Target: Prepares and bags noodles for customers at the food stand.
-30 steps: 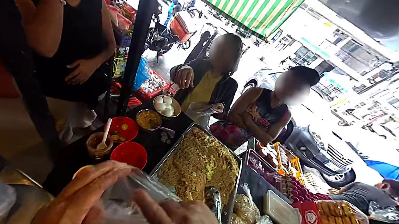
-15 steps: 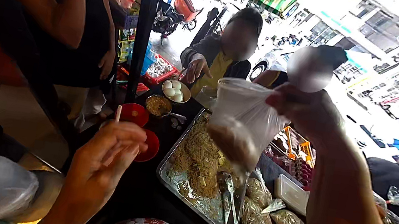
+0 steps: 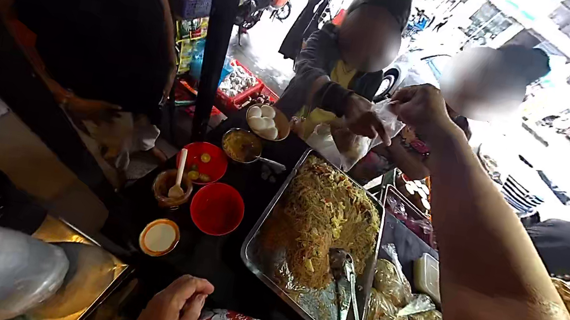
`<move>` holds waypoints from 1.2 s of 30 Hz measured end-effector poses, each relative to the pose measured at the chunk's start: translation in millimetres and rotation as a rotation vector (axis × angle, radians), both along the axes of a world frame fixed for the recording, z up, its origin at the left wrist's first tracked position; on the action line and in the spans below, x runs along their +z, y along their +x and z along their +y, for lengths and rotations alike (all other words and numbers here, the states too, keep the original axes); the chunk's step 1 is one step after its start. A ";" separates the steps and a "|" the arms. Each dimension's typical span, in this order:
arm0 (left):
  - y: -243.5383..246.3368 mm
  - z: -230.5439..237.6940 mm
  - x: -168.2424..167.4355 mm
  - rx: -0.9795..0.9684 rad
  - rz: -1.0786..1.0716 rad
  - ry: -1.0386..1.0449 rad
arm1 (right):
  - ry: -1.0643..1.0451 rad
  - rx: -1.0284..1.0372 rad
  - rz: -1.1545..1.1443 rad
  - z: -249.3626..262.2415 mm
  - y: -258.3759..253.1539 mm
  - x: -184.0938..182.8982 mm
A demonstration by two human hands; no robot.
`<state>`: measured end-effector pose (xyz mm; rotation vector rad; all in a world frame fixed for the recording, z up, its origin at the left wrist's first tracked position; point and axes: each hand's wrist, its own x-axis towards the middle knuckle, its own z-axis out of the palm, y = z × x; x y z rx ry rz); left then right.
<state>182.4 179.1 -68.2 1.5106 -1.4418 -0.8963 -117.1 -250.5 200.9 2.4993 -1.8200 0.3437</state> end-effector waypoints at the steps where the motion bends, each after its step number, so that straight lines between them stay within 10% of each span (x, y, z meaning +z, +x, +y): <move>1: -3.0 -4.1 -2.2 -0.019 -0.028 -0.016 | -0.021 -0.013 0.010 -6.3 1.0 -5.0; 12: -22.2 -56.5 4.7 -0.153 -0.138 -0.167 | -0.426 0.073 -0.203 35.2 37.4 -27.5; 21: -48.6 -109.7 41.7 -0.202 -0.308 -0.389 | 0.233 0.323 -0.065 77.1 85.4 -226.4; 28: -46.5 -88.4 9.6 -0.413 -0.349 -0.364 | 0.510 0.180 0.203 92.2 130.4 -252.4; 36: -22.1 -88.0 -6.9 -0.132 -0.477 -0.387 | 0.490 0.204 0.343 139.1 160.9 -253.3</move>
